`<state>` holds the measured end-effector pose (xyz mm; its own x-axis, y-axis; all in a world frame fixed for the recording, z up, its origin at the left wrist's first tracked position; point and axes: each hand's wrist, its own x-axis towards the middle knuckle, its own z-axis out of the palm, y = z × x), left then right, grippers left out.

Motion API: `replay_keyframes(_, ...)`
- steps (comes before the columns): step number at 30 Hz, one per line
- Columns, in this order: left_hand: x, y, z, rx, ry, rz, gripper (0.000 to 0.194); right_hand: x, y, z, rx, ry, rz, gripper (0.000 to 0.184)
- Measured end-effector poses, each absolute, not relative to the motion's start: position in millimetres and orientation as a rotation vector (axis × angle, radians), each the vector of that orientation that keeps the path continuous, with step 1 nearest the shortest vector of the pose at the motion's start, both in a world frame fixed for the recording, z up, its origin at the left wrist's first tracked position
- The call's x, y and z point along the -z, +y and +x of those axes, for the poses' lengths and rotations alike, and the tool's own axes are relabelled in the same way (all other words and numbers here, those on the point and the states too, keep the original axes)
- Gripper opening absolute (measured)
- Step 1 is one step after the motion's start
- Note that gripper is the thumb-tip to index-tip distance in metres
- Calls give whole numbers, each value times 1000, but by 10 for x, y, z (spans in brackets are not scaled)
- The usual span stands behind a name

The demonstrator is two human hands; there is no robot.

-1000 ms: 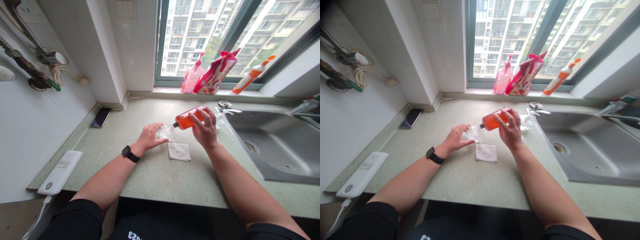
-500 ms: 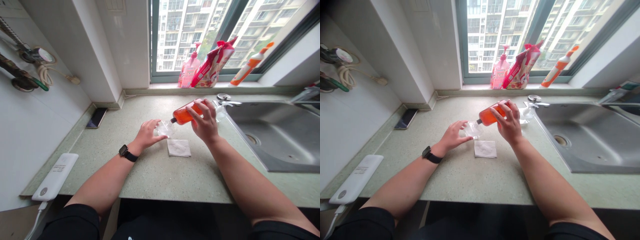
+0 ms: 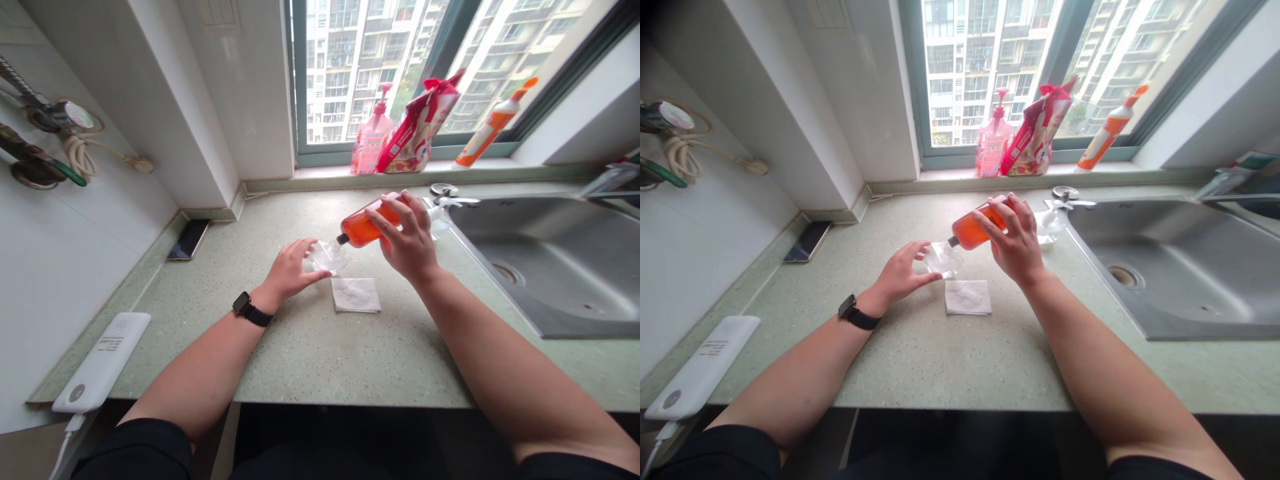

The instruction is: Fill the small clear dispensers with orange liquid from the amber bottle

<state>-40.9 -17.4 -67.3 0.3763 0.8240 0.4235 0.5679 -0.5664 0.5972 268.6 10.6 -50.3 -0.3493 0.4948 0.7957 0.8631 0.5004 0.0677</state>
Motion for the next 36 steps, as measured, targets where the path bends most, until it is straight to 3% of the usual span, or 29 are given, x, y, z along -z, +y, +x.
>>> replay_keyframes(36, 689, -184, -382, -1013, 1216, 2231, 76, 405, 51, 2645, 701, -2001, -1027, 94)
